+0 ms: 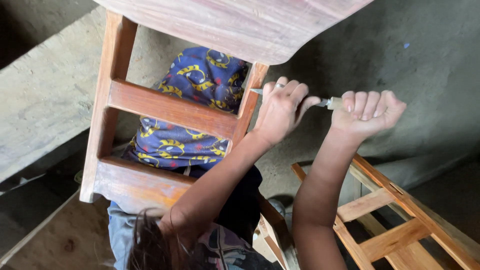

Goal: The person sits on the floor with a wooden chair on their lap and uses a chisel to carve and shape the chair's legs and frame. They hold the chair steady with one hand while striking the chisel with the other to remove wood shavings.

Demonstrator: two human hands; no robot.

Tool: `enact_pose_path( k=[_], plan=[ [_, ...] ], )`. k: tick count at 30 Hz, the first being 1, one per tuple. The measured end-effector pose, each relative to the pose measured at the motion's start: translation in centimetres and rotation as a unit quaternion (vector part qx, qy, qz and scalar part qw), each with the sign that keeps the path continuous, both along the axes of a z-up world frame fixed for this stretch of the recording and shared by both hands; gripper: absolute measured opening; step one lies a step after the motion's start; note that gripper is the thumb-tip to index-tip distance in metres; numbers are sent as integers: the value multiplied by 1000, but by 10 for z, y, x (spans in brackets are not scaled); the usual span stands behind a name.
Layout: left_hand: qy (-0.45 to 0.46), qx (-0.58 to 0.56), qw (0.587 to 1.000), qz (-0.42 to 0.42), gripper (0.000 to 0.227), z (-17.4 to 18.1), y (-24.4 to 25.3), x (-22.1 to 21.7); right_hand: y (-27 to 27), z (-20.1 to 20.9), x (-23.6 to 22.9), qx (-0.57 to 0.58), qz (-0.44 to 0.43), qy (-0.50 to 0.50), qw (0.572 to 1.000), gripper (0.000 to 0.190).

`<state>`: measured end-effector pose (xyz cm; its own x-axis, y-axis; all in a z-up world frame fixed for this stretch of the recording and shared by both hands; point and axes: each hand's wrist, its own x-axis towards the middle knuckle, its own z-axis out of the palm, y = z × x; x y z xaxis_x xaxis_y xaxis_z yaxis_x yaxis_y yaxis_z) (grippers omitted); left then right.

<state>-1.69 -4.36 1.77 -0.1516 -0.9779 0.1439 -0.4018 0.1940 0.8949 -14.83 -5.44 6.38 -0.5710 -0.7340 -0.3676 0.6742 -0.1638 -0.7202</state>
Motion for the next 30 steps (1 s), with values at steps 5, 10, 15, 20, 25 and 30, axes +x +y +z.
enact_pose_path(
  k=[5,10,15,20,25,30],
  plan=[
    [13,-35,999,-9,28,-10,-15,-12,-13,2,-4,-19,-10,8,1000,36],
    [-5,-13,1000,-4,27,2,-5,-4,-7,1,-2,-28,2,14,1000,39],
    [1,-36,999,-23,26,-6,-11,-8,-7,-6,-9,-47,-1,21,999,37],
    [-2,-4,1000,16,31,5,0,-3,0,0,-13,-65,102,-43,992,30],
    [-11,-11,1000,12,29,0,-3,-6,-5,-7,-15,-76,66,-43,994,35],
    [-19,-15,1000,13,29,9,-3,-3,-3,-2,-12,-108,102,-29,988,34]
  ],
)
